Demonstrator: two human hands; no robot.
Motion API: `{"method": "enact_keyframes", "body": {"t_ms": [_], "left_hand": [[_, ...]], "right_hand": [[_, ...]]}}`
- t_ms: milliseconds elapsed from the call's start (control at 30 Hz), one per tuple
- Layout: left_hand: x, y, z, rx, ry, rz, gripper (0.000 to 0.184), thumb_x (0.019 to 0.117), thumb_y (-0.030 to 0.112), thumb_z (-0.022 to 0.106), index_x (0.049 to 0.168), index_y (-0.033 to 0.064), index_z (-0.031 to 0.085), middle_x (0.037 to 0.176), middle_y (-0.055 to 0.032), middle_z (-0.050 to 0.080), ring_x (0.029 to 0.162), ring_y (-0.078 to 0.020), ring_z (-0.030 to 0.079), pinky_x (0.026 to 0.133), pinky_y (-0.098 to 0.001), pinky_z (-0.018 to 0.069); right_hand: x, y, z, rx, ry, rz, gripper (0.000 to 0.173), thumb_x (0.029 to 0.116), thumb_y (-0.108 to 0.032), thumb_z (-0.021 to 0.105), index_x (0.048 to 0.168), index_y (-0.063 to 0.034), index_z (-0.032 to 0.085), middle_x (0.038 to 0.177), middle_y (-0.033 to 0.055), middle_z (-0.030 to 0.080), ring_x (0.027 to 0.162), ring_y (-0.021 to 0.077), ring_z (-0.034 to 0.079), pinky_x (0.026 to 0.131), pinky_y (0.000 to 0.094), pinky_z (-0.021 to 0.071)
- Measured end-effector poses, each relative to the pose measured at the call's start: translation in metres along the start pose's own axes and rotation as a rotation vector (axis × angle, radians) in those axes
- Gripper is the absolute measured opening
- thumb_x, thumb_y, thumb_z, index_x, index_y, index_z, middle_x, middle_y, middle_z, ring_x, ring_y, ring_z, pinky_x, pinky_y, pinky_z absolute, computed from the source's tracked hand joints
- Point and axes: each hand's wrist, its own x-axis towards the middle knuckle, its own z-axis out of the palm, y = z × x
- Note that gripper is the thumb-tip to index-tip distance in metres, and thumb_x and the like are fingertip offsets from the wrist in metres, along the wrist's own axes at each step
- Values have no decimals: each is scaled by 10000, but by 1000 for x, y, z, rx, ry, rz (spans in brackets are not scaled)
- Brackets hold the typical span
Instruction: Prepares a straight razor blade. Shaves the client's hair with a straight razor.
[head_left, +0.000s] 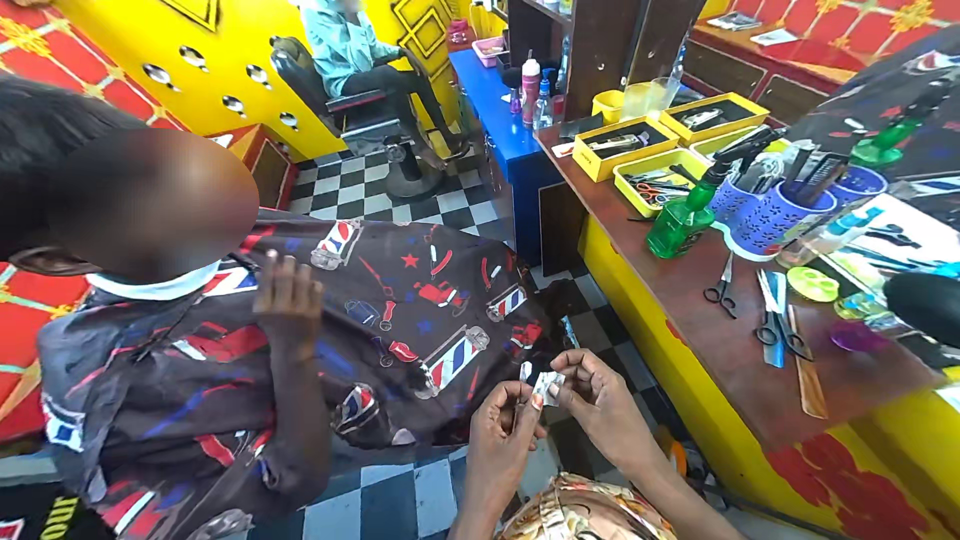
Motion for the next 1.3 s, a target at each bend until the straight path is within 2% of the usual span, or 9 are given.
{"method": "enact_keyframes", "body": {"t_ms": [100, 367, 567, 667, 800, 1000, 1133, 1233, 1300], "left_hand": [[2, -3, -3, -27, 5, 36, 129, 966, 108, 668, 1001, -15, 653, 845, -78, 698, 610, -144, 679, 542, -267, 597], [2, -6, -12, -96, -35, 3, 172, 1019, 114, 570, 1036, -19, 678, 849, -82, 707, 633, -140, 684, 570, -265, 598], [-1, -9, -15, -73, 2, 2, 192, 1037, 124, 533, 1038, -19, 662, 837, -84, 701, 623, -143, 681, 557, -262, 594], [-2, -8, -16, -32, 20, 18, 193, 1032, 148, 555, 1018, -8, 668, 804, -69, 696, 602, -137, 672, 539, -256, 584], [-5, -8, -17, 52, 7, 82, 178, 1027, 152, 577, 1033, 5, 678, 825, -52, 703, 629, -122, 677, 561, -246, 588], [-6, -12, -21, 47, -1, 97, 180, 1030, 136, 569, 1059, -8, 673, 908, -69, 701, 664, -131, 686, 592, -256, 605], [-7, -15, -20, 2, -23, 89, 175, 1027, 129, 575, 1061, -15, 668, 911, -71, 701, 683, -137, 692, 611, -262, 610], [-6, -14, -22, 6, 16, 69, 179, 1032, 133, 568, 1056, -12, 669, 874, -74, 704, 667, -147, 691, 594, -264, 605], [-7, -14, -19, 27, 42, 64, 176, 1024, 125, 572, 1051, -15, 674, 876, -72, 705, 671, -141, 690, 597, -266, 604]], "right_hand": [[1, -1, 3, -29, -27, -45, 241, 933, -85, 699, 1164, -47, 643, 975, 32, 713, 813, 129, 700, 727, 274, 609], [1, -3, 10, 393, -90, 234, 175, 966, -44, 624, 1135, -18, 592, 919, 72, 668, 763, 143, 657, 705, 288, 575], [3, 7, 16, 388, -93, 192, 124, 954, -46, 655, 1072, -6, 654, 877, 67, 675, 739, 132, 659, 688, 277, 581], [4, 15, 17, 268, -88, 60, 185, 943, -48, 678, 1121, 1, 667, 895, 73, 697, 748, 147, 679, 666, 287, 594], [3, 19, 16, 166, -78, -22, 178, 932, -50, 691, 1104, -12, 712, 904, 51, 721, 685, 108, 669, 574, 245, 572], [0, 11, 18, 416, -44, 275, 126, 991, -97, 620, 994, -5, 706, 790, 51, 689, 616, 79, 628, 566, 216, 541], [1, 12, 19, 546, -93, 535, 149, 1032, -120, 560, 1008, -35, 681, 767, 44, 674, 604, 71, 618, 566, 203, 528], [-1, 16, 22, 340, 32, 253, 154, 993, -147, 618, 1071, -19, 653, 874, 65, 669, 711, 129, 642, 614, 274, 553], [-1, 21, 17, 63, 127, 0, 190, 968, -223, 664, 1027, -42, 658, 899, 41, 665, 754, 131, 648, 626, 273, 558]]}}
